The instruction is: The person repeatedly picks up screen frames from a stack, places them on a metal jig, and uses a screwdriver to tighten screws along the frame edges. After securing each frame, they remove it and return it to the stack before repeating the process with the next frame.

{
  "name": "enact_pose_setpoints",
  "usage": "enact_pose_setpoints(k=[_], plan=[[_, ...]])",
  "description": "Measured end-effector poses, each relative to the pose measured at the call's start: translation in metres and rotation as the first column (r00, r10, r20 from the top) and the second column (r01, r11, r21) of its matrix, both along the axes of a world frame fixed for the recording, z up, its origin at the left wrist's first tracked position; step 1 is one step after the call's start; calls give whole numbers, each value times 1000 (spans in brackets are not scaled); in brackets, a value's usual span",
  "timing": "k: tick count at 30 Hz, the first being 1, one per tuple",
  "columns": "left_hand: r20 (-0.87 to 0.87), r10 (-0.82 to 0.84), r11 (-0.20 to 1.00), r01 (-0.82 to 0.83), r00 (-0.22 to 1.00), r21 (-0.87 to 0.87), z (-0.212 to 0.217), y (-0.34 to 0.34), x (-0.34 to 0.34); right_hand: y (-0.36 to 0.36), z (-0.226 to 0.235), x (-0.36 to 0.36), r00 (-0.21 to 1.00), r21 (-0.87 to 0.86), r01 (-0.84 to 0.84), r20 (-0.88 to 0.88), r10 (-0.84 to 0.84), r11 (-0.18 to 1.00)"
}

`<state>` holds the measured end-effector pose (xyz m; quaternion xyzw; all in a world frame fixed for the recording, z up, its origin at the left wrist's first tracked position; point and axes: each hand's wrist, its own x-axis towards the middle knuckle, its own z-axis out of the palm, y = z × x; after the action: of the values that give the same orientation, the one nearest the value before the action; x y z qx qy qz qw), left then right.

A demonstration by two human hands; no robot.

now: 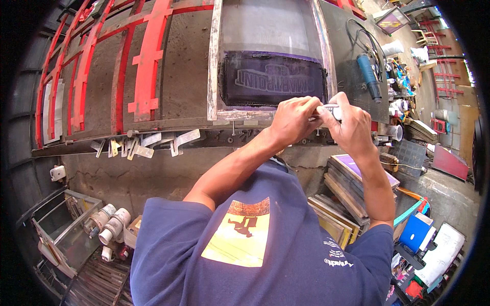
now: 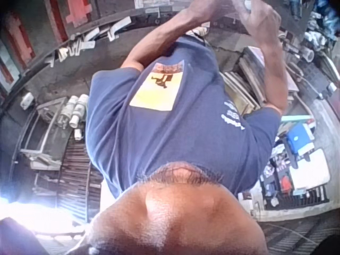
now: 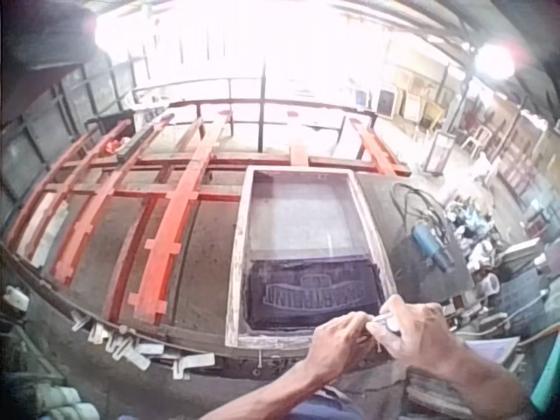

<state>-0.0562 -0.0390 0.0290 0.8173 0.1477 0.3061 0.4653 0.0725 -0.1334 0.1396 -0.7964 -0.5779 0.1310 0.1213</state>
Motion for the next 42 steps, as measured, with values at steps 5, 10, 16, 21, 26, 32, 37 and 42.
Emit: enact_pose_setpoints(k=[5,10,16,21,26,32,37,42], plan=[[136,-92,993,100,986,-55,3,6,-2,7,7,5,967,251,-255,88,241,934],[-55,-26,999,27,998,20,8,12,-4,5,7,-4,1000,-6,-6,-13,6,1000],[247,-81,997,76,966,31,3,7,-8,8,11,-10,949,253,-312,120,290,916],[23,34,997,-36,999,71,5,-2,-4,-2,2,-14,997,36,-62,51,60,997],[318,-83,984,127,945,-121,0,-1,-7,1,9,-12,977,235,-203,107,182,950],[-131,-55,998,55,990,-8,13,13,-5,-1,7,-10,1000,30,2,17,-3,1000],[280,-106,993,114,954,-14,2,4,-9,1,17,-15,984,182,-173,73,162,968],[-65,-115,993,117,991,26,16,12,-14,0,11,-13,1000,5,2,-2,-2,1000]])
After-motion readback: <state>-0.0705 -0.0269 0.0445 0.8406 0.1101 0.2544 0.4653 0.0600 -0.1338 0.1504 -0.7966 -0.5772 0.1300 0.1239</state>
